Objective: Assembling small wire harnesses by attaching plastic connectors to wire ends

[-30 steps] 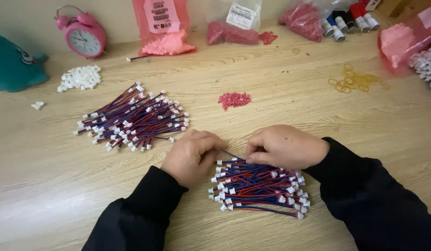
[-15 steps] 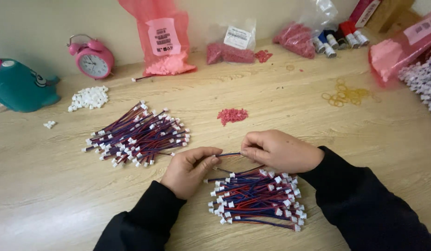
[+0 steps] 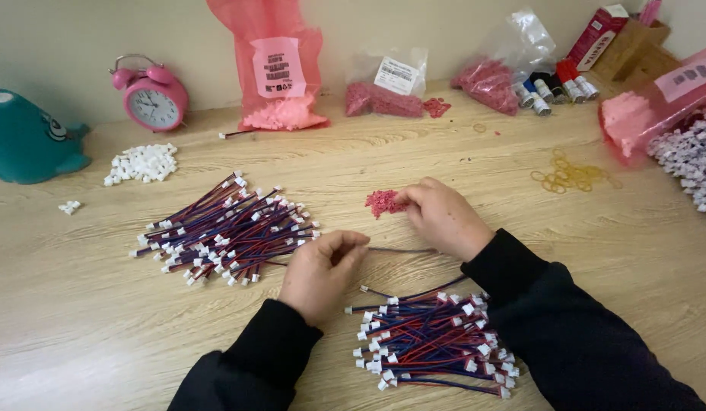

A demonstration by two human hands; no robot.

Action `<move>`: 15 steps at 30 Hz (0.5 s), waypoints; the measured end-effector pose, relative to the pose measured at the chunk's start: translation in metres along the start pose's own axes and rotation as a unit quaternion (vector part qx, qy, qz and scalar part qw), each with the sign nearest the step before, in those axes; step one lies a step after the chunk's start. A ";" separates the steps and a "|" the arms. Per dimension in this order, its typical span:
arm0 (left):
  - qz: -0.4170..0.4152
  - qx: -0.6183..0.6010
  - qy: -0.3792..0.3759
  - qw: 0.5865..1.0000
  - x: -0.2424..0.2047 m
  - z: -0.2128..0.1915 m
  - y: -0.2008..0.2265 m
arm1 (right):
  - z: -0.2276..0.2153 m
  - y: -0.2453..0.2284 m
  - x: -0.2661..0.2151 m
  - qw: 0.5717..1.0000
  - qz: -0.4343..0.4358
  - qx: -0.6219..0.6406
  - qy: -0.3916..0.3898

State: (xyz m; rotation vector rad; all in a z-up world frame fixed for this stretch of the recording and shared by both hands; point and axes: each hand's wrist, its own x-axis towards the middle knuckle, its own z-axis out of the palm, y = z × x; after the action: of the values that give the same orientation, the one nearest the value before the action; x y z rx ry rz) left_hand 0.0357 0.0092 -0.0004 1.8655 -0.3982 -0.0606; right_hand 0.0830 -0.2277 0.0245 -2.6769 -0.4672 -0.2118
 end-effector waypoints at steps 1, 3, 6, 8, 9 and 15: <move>0.001 -0.002 -0.002 1.000 0.004 0.001 -0.001 | 0.001 -0.002 -0.001 1.000 0.002 -0.002 0.000; -0.017 0.013 0.019 1.000 0.011 0.004 -0.001 | 0.001 -0.005 -0.004 1.000 -0.007 0.022 0.021; -0.022 0.047 0.020 0.998 0.006 -0.005 0.012 | -0.007 -0.003 -0.009 0.998 0.003 0.051 0.048; -0.025 0.039 0.013 0.999 0.006 -0.002 0.009 | -0.007 0.009 -0.011 0.998 0.013 0.035 0.045; -0.028 0.035 0.006 0.999 0.005 -0.002 0.007 | -0.006 0.015 -0.011 0.999 0.021 0.022 0.043; -0.037 0.086 0.008 0.996 0.002 0.006 -0.002 | -0.004 0.013 -0.015 1.000 -0.001 0.015 0.006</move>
State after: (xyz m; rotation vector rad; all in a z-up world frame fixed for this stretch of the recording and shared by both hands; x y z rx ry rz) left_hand 0.0364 0.0040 -0.0039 2.0484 -0.3319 -0.0629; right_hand 0.0735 -0.2444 0.0198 -2.6454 -0.4651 -0.2184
